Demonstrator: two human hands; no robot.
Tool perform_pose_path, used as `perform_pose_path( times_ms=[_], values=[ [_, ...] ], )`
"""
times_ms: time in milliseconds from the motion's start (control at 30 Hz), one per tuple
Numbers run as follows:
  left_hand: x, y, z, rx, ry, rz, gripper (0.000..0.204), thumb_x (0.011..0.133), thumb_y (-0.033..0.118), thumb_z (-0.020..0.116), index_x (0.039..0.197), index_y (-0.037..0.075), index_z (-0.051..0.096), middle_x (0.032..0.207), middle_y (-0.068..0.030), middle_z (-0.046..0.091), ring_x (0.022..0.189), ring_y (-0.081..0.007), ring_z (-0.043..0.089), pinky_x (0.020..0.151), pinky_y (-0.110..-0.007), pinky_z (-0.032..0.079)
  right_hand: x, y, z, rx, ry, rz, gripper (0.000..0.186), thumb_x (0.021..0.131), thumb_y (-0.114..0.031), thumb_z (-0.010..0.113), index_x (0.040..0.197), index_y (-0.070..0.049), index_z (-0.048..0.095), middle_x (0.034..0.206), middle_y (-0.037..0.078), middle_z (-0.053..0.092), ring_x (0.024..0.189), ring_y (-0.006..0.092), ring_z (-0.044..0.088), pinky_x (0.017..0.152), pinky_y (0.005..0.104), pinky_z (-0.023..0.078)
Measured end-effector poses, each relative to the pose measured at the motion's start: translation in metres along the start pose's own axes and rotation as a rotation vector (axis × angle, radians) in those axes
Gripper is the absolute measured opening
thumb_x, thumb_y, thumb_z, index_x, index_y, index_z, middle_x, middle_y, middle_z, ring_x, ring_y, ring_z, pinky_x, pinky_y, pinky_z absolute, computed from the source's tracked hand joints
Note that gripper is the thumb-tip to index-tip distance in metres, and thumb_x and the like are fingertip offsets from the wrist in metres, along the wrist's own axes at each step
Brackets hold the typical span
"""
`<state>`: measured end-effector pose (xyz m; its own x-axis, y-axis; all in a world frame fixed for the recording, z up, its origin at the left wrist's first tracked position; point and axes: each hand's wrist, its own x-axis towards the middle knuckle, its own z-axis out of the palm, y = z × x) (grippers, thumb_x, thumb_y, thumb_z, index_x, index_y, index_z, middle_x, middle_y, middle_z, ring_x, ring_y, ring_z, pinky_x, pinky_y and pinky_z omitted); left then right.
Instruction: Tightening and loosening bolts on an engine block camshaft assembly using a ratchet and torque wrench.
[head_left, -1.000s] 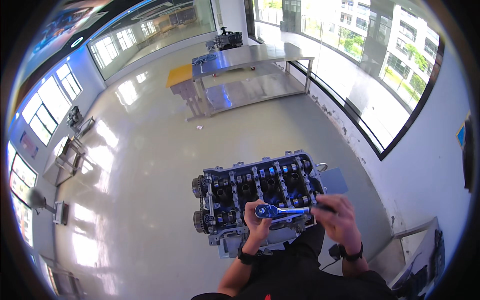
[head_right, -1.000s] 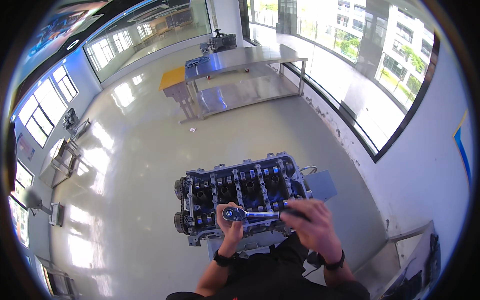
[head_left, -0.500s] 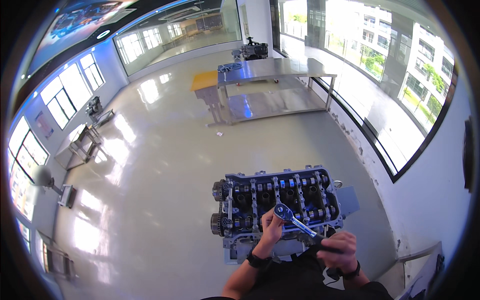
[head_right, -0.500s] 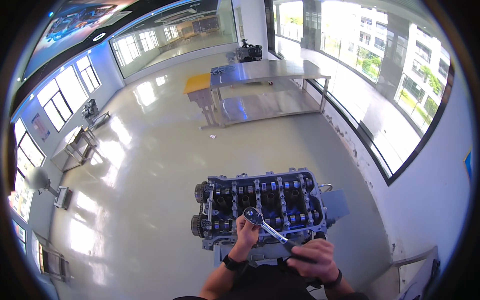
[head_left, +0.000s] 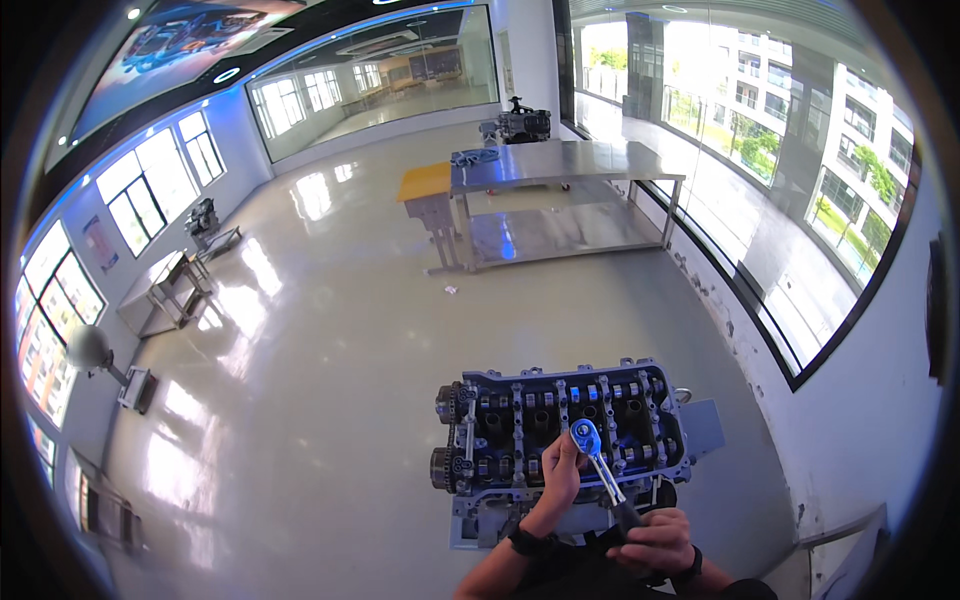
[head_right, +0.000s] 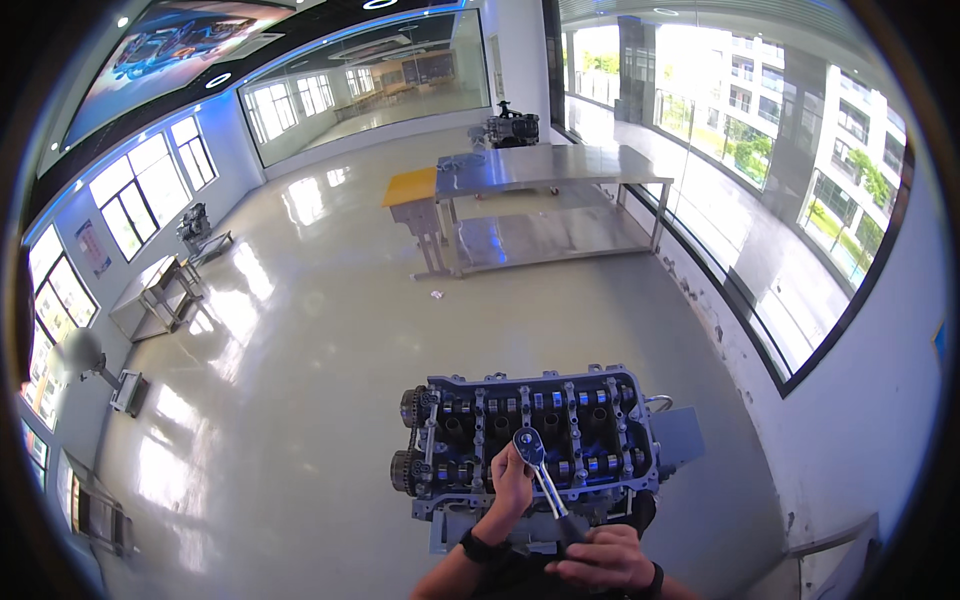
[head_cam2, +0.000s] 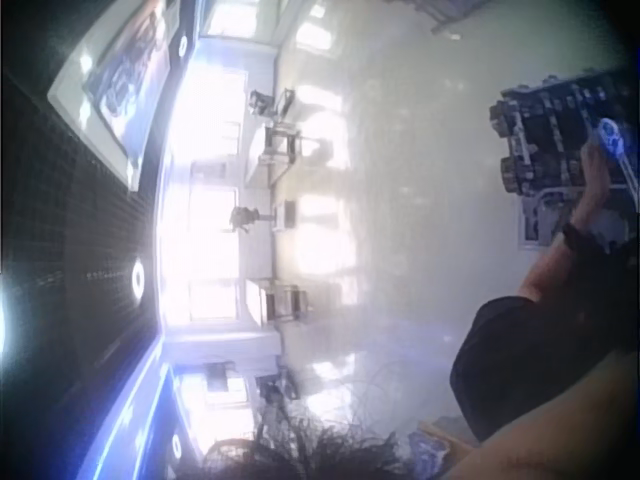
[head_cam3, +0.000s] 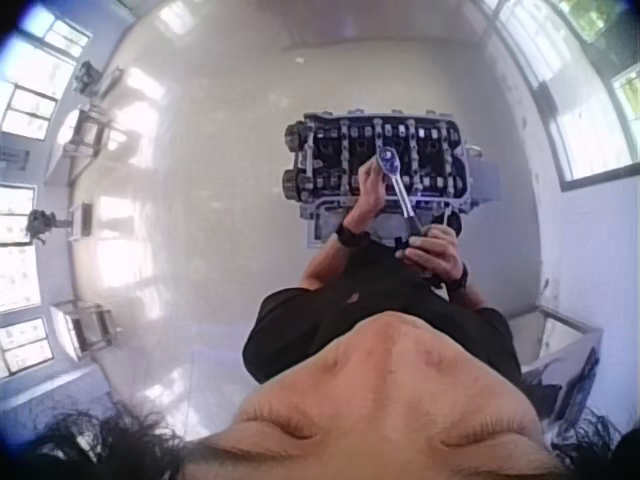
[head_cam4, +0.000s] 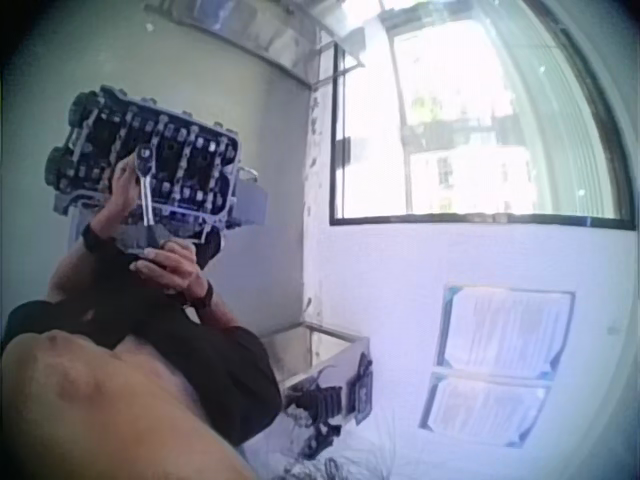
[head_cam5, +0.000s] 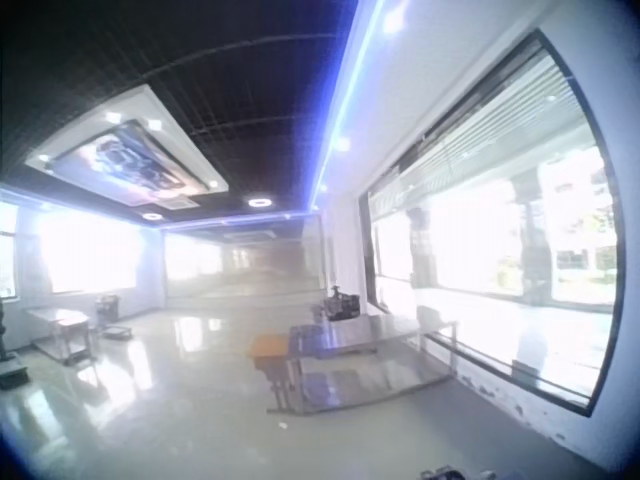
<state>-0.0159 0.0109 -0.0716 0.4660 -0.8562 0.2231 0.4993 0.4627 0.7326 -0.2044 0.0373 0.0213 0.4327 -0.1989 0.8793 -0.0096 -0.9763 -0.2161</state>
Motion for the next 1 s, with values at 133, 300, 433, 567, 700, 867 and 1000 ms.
perform_pose_path(
  times_ms=[133, 300, 433, 567, 700, 867, 1000],
  values=[
    [0.001, 0.017, 0.004, -0.133, -0.013, -0.141, 0.036, 0.097, 0.037, 0.052, 0.085, 0.004, 0.06, 0.075, 0.0016, 0.056, 0.06, -0.0041, 0.042, 0.055, -0.021, 0.034, -0.036, 0.034, 0.025, 0.714, 0.448, 0.377, 0.042, 0.077, -0.006, 0.073, 0.113, -0.009, 0.052, 0.096, 0.012, 0.062, 0.055, 0.0156, 0.055, 0.054, 0.0255, 0.05],
    [-0.001, 0.0, -0.033, -0.165, -0.133, -0.046, 0.037, 0.096, 0.034, 0.054, 0.085, 0.0, 0.062, 0.081, -0.0079, 0.064, 0.065, -0.0117, 0.057, 0.056, -0.025, 0.043, 0.041, 0.058, 0.025, 0.976, 0.709, 0.882, 0.042, 0.083, -0.003, 0.06, 0.119, -0.008, 0.038, 0.093, 0.011, 0.056, 0.06, 0.0141, 0.053, 0.054, 0.0254, 0.05],
    [0.008, -0.013, -0.042, -0.29, -0.103, -0.022, 0.04, 0.099, 0.038, 0.046, 0.087, 0.001, 0.058, 0.081, -0.0082, 0.061, 0.057, -0.0101, 0.05, 0.051, -0.023, 0.04, -0.001, 0.033, 0.031, 0.788, 0.211, 0.21, 0.029, 0.077, -0.008, 0.073, 0.103, -0.009, 0.061, 0.105, 0.012, 0.065, 0.055, 0.0126, 0.057, 0.053, 0.0228, 0.05],
    [0.007, 0.009, 0.013, -0.129, 0.09, 0.114, 0.027, 0.095, 0.025, 0.052, 0.087, 0.0, 0.052, 0.066, -0.0059, 0.046, 0.048, -0.0107, 0.038, 0.043, -0.023, 0.026, 0.025, -0.002, 0.041, 0.282, -0.134, -0.119, 0.029, 0.072, -0.019, 0.082, 0.095, -0.012, 0.066, 0.102, 0.005, 0.068, 0.053, 0.0145, 0.057, 0.054, 0.0229, 0.051],
    [0.002, 0.008, 0.002, -0.016, 0.077, 0.153, 0.023, 0.095, 0.022, 0.056, 0.089, 0.0, 0.051, 0.067, -0.0023, 0.045, 0.053, -0.009, 0.038, 0.046, -0.023, 0.026, 0.04, 0.008, 0.032, 0.395, -0.129, -0.058, 0.034, 0.073, -0.023, 0.082, 0.099, -0.012, 0.065, 0.1, 0.005, 0.068, 0.052, 0.0176, 0.058, 0.053, 0.0256, 0.051],
    [-0.007, 0.007, -0.016, -0.115, -0.071, 0.137, 0.029, 0.094, 0.032, 0.057, 0.09, 0.003, 0.056, 0.07, 0.0002, 0.048, 0.061, -0.0084, 0.038, 0.055, -0.026, 0.031, 0.033, 0.051, 0.027, 0.921, 0.384, 0.606, 0.03, 0.09, -0.026, 0.059, 0.108, -0.007, 0.045, 0.086, 0.015, 0.06, 0.055, 0.0161, 0.056, 0.053, 0.0288, 0.05],
    [-0.005, 0.012, -0.013, -0.023, -0.204, 0.017, 0.032, 0.097, 0.032, 0.053, 0.089, 0.002, 0.06, 0.075, -0.0013, 0.055, 0.063, -0.0077, 0.043, 0.06, -0.025, 0.036, 0.018, 0.041, 0.032, 0.982, 0.484, 0.595, 0.019, 0.085, -0.012, 0.063, 0.1, -0.006, 0.053, 0.083, 0.014, 0.062, 0.059, 0.0152, 0.055, 0.054, 0.0265, 0.048]
  ],
)
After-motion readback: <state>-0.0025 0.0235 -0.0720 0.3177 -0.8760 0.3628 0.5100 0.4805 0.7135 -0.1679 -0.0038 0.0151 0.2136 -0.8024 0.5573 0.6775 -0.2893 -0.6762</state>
